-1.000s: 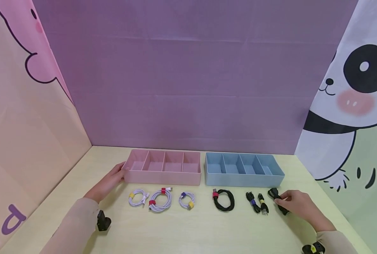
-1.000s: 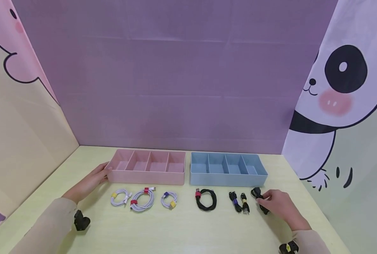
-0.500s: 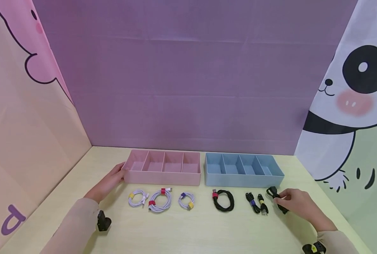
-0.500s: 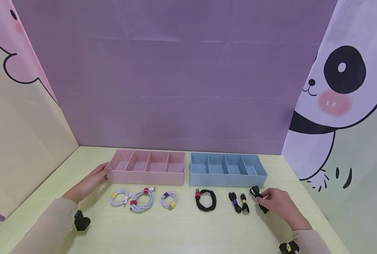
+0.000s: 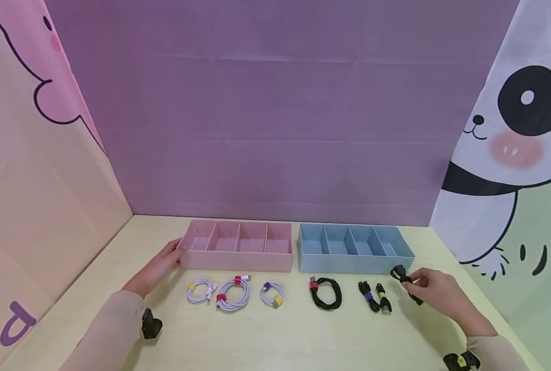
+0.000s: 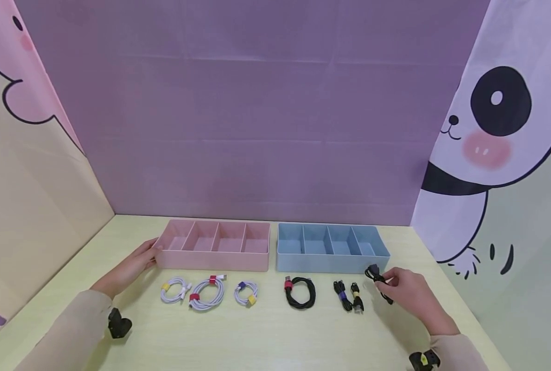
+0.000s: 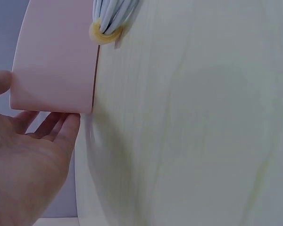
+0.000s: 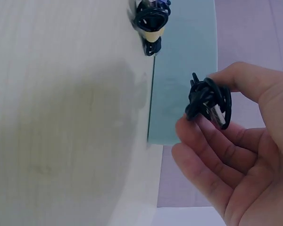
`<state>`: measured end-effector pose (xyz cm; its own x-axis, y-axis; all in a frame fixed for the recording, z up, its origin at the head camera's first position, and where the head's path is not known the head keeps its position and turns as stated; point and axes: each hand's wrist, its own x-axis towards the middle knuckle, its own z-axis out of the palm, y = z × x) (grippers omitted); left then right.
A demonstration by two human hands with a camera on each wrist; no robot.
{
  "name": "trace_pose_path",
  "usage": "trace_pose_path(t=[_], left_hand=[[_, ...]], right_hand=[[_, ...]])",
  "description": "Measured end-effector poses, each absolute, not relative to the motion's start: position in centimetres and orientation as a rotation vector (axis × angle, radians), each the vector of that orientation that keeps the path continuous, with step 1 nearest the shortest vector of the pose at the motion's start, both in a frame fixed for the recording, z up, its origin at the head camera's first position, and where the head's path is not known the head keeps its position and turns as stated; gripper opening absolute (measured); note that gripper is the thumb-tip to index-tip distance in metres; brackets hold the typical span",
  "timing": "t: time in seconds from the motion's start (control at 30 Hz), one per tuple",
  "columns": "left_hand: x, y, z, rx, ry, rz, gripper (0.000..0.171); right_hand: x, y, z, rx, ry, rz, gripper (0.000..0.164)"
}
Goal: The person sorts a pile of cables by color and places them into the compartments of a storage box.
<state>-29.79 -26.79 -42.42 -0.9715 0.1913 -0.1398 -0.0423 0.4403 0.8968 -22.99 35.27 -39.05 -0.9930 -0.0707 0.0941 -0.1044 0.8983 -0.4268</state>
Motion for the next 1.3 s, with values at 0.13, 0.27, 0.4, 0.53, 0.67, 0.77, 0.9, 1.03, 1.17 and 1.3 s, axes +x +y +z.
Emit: trace_pose_path(t=[0.13,0.27,0.4,0.53,0.67,0.77,0.9,1.03,1.17,1.3], left_hand=[[-29.7,-26.7,-42.4,0.136,2.475,1.576,0.069],[-29.7,-26.7,-42.5,0.141,2.486,1.576,0.071],[-29.7,-26.6,-42.5,0.132,2.488,1.571,0.07],[-29.7,-26.6,-42.5,0.129,2.497,1.563,0.07],[-29.7,-26.6,-42.5,0.133,2.501,1.56,0.07],[-29.7,-26.6,-42.6,0.136,2.502,1.559,0.07],[-29.8,-26.6,-42.7,0.13,2.498,1.558,0.07],[-29.7,-26.6,-42.6,0.139,2.503,1.556,0.071],[-29.7,-26.6,-42.5,0.148,2.518,1.547,0.075],[-29.7,-26.6,-42.5,0.128,2.524,1.528,0.076]], right_hand=[[-22.9,35.2,-38.7,0.152,-2.953,0.674,0.031],[-22.8,35.2,-38.5,0.153,-2.927,0.665,0.029],[-22.8,35.2,-38.3,0.142,-2.911,0.67,0.027],[-22.9,35.1,-38.2,0.141,-2.881,0.684,0.027],[-22.9,35.0,-38.0,0.14,-2.846,0.687,0.028],[-22.9,35.0,-37.8,0.137,-2.834,0.693,0.029],[-23.0,34.9,-37.6,0.137,-2.831,0.705,0.03],[-23.2,34.9,-37.5,0.142,-2.821,0.705,0.033],[-23.5,35.0,-37.5,0.158,-2.814,0.696,0.033],[-23.7,35.0,-37.5,0.168,-2.809,0.691,0.033]])
